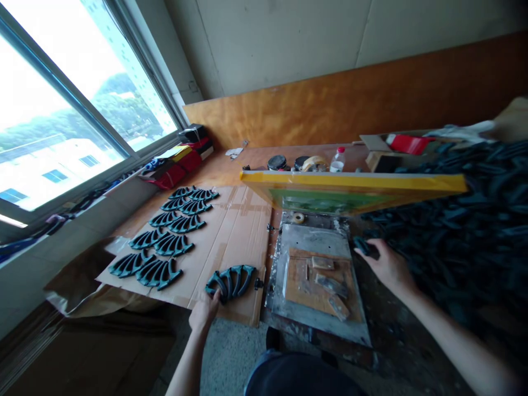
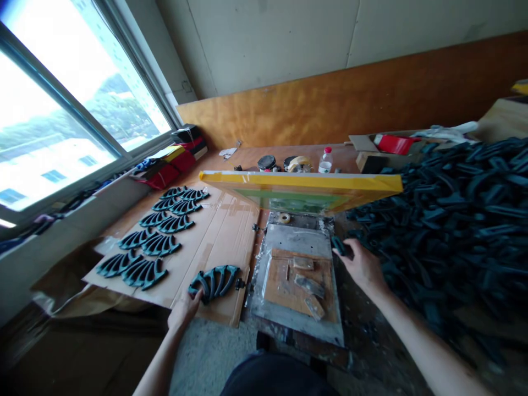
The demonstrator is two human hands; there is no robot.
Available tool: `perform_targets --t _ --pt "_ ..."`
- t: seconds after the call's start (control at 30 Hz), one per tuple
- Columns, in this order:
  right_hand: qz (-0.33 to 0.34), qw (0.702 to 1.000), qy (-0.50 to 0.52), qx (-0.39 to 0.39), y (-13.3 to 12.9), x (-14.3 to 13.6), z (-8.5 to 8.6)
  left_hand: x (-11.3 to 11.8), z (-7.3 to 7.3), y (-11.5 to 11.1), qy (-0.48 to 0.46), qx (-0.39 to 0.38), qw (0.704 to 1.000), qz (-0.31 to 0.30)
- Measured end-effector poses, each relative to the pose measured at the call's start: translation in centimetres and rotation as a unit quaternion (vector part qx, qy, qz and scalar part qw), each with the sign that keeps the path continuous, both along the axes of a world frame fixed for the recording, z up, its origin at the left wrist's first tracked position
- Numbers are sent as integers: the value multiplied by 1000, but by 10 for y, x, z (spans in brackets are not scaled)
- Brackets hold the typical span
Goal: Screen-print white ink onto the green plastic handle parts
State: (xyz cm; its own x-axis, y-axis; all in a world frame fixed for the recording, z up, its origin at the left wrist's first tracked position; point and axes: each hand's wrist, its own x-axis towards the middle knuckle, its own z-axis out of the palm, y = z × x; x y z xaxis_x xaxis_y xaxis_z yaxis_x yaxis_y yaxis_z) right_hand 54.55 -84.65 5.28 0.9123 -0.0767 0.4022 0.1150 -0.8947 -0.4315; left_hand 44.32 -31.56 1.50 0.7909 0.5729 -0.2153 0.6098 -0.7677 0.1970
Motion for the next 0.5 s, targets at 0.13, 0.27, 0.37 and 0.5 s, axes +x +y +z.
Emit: perform_targets --t 0.13,0.27,0.37,0.5 --pt "202 978 -45 -19 57 -26 -10 -6 3 -37 -89 81 992 -45" --pt "285 956 -60 -36 80 -32 -26 -3 -1 -63 -100 92 990 -30" --pt "328 941 -74 -48 85 -27 -32 -5 -4 -61 -108 96 988 -57" --pt "352 931 -77 -57 92 -26 -36 -16 -5 -52 -113 90 985 -93"
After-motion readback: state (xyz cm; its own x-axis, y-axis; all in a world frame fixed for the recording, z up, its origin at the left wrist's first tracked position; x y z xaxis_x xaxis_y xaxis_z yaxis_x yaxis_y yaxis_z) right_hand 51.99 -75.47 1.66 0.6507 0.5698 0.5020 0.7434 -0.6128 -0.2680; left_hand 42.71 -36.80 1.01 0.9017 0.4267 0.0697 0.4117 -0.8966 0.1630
